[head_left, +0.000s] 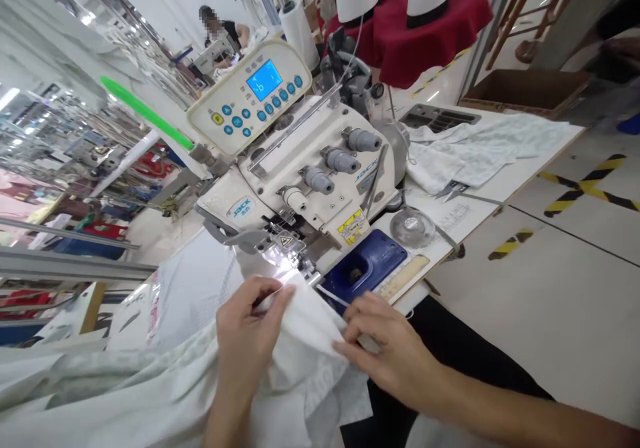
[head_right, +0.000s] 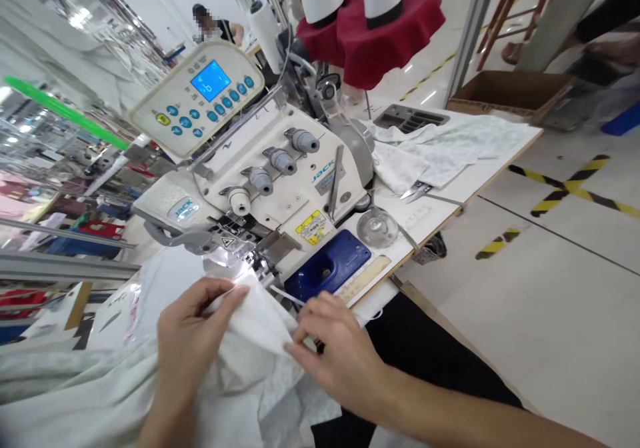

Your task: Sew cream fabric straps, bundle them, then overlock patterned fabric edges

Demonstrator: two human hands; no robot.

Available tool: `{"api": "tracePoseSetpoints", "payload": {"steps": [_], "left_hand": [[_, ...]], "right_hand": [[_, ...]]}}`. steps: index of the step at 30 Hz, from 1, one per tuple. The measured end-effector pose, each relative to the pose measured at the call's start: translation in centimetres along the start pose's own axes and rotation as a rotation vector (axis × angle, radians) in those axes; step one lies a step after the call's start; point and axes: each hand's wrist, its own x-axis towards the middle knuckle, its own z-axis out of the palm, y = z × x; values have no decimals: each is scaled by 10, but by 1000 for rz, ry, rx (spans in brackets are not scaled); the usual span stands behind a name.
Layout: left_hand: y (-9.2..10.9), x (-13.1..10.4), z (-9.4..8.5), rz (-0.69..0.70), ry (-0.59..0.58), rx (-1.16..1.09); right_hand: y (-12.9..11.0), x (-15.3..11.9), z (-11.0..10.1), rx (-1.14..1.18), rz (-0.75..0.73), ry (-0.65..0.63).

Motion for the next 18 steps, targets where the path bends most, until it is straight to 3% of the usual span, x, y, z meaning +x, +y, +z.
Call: {"api": "tracePoseSetpoints", "payload": {"steps": [3,6,9,12,15,18], "left_hand": [[-4,-5,-15,-172,-86,14],[-10,-6,-22,-159,-148,26],[-15,-3,-22,-121,-170,41],[-14,-2,-16,35,-93,161],[-6,-9,-2,290,80,487],[5,-26,20,374,138,653]], "right_hand": [[-6,-10,11,143,156,-51],[-5,-9,19,187,288,-82],[-1,-3,23,151,294,-86],[3,0,24,63,291,-55],[8,1,20,15,298,-24],[9,0,10,-16,202,-23]]}}
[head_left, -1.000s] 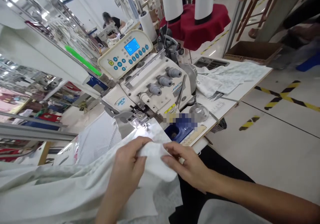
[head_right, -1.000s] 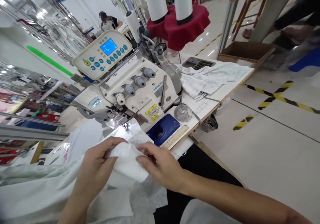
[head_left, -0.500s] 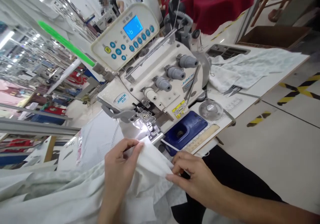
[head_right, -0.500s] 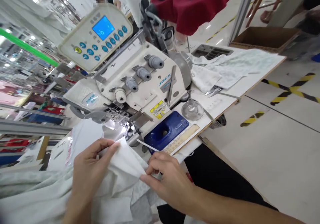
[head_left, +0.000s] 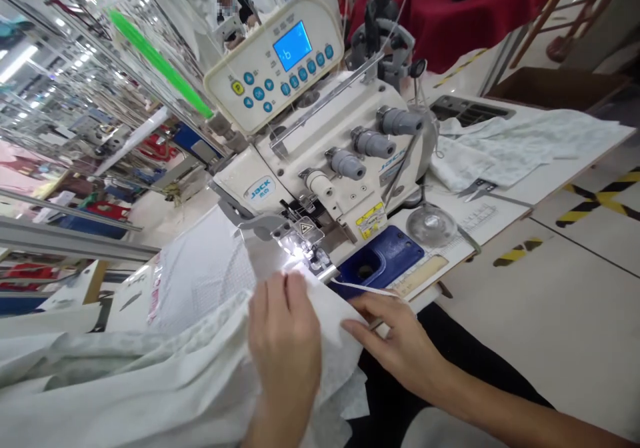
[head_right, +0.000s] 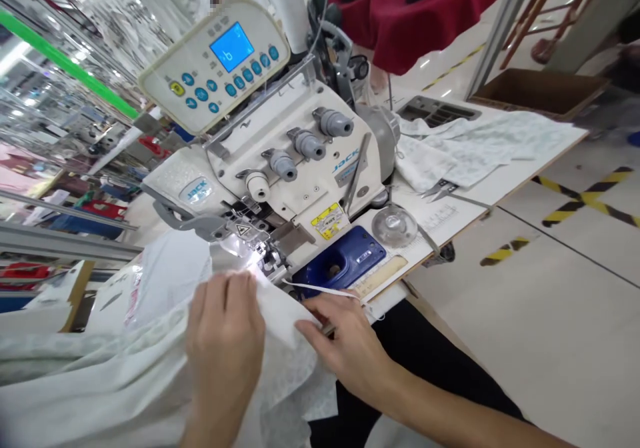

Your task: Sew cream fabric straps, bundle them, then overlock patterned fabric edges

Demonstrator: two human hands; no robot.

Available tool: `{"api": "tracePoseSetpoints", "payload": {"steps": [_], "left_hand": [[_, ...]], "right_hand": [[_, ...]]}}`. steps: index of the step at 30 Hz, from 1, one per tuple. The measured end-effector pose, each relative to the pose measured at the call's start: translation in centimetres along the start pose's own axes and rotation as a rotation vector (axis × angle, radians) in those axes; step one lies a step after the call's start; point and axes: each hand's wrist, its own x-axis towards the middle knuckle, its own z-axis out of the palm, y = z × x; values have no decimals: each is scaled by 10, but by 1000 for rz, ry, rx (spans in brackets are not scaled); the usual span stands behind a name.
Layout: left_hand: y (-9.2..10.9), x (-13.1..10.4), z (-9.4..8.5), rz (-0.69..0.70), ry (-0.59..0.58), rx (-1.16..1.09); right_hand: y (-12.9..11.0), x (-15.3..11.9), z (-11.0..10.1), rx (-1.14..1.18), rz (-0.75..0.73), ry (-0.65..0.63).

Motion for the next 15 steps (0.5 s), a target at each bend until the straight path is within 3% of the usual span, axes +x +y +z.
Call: {"api": "tracePoseSetpoints", "payload": {"steps": [5,10,15], "left_hand": [[21,-11,13,36,23,-174],[12,-1,16,10,65,-278],[3,1,11,-62,6,-360]], "right_hand": [[-4,1,-14,35,-74,51],[-12,2,-16,148,-63,-8],[-18,-5,-14,216,37,-75]]}}
